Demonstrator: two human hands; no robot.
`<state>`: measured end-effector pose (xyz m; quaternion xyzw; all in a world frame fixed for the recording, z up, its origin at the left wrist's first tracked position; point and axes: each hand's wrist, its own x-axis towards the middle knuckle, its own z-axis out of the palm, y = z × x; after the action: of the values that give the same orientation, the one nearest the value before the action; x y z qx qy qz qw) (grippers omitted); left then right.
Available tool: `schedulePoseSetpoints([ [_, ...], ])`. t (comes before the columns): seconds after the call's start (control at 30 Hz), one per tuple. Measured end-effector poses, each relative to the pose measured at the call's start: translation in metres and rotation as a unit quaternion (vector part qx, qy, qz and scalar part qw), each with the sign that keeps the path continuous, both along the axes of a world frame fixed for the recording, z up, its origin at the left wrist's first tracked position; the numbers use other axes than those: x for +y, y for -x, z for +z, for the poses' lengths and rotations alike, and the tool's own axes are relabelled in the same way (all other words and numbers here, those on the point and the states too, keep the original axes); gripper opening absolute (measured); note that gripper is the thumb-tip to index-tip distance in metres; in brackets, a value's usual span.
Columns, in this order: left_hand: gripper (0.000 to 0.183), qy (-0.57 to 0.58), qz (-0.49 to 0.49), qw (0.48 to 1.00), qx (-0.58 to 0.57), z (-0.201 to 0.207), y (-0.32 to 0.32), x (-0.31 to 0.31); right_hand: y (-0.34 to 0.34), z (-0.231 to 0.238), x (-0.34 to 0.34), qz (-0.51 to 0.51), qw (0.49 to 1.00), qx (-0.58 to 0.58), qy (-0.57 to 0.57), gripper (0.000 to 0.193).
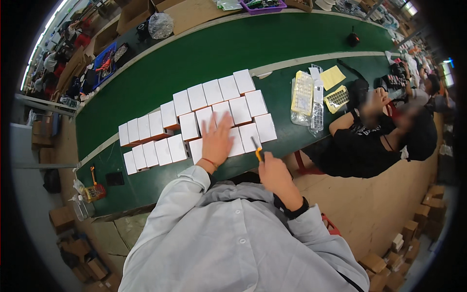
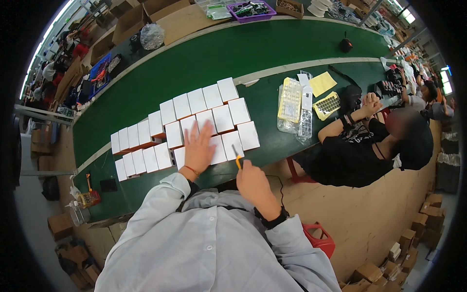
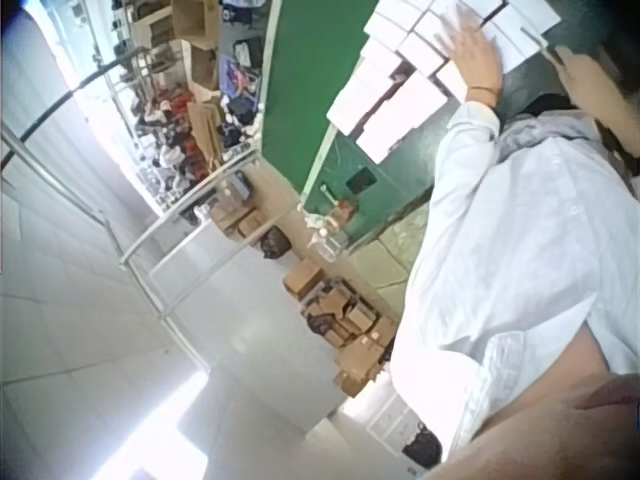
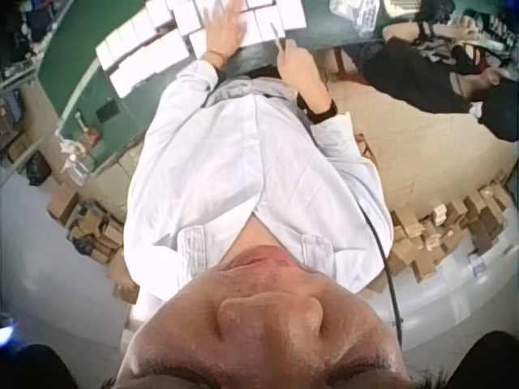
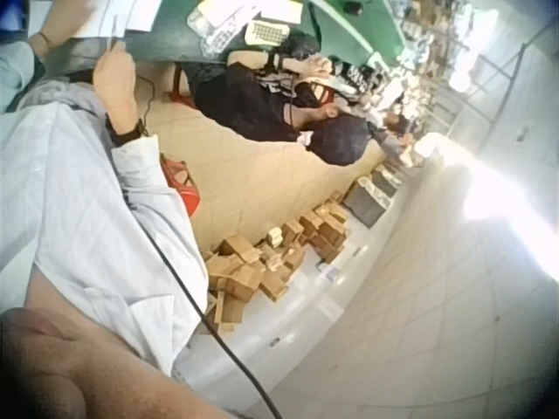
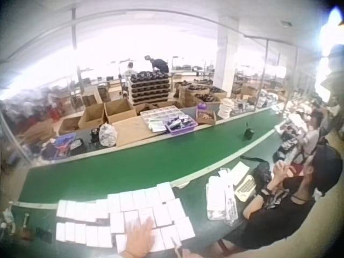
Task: Packing small electronic product boxes into a shipping carton and organizing items on an assembly line.
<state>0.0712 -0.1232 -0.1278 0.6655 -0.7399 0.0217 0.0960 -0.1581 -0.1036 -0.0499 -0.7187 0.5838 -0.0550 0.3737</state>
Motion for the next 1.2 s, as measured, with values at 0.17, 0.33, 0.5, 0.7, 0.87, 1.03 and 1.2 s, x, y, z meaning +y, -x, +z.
schedulePoseSetpoints([
  [0.17, 0.069, -0.060, -0.154, 0.980, 0.108, 0.006, 0.039, 0.011, 0.000, -0.040, -0.018, -0.024, 0.997, 0.003, 0.068, 0.022],
  [0.33, 0.073, -0.045, -0.136, 0.986, 0.088, -0.004, 0.039, 0.014, -0.002, -0.045, -0.014, -0.021, 0.997, 0.028, 0.067, 0.021],
  [0.5, 0.072, -0.055, -0.129, 0.986, 0.095, -0.006, 0.041, 0.015, 0.002, -0.041, -0.014, -0.024, 0.996, 0.053, 0.073, 0.021],
  [0.7, 0.072, -0.056, -0.130, 0.985, 0.098, -0.005, 0.041, 0.015, 0.007, -0.045, -0.017, 0.006, 0.997, 0.052, 0.059, 0.021],
  [0.87, 0.072, -0.063, -0.124, 0.984, 0.109, -0.007, 0.040, 0.016, 0.000, -0.036, -0.021, 0.001, 0.996, 0.056, 0.067, 0.022],
  [1.03, 0.073, -0.055, -0.128, 0.983, 0.123, -0.007, 0.041, 0.015, 0.001, -0.037, -0.019, 0.001, 0.995, 0.050, 0.087, 0.025],
  [1.2, 0.073, -0.065, -0.127, 0.983, 0.118, -0.004, 0.041, 0.014, 0.000, -0.040, -0.021, 0.006, 0.995, 0.069, 0.072, 0.026],
])
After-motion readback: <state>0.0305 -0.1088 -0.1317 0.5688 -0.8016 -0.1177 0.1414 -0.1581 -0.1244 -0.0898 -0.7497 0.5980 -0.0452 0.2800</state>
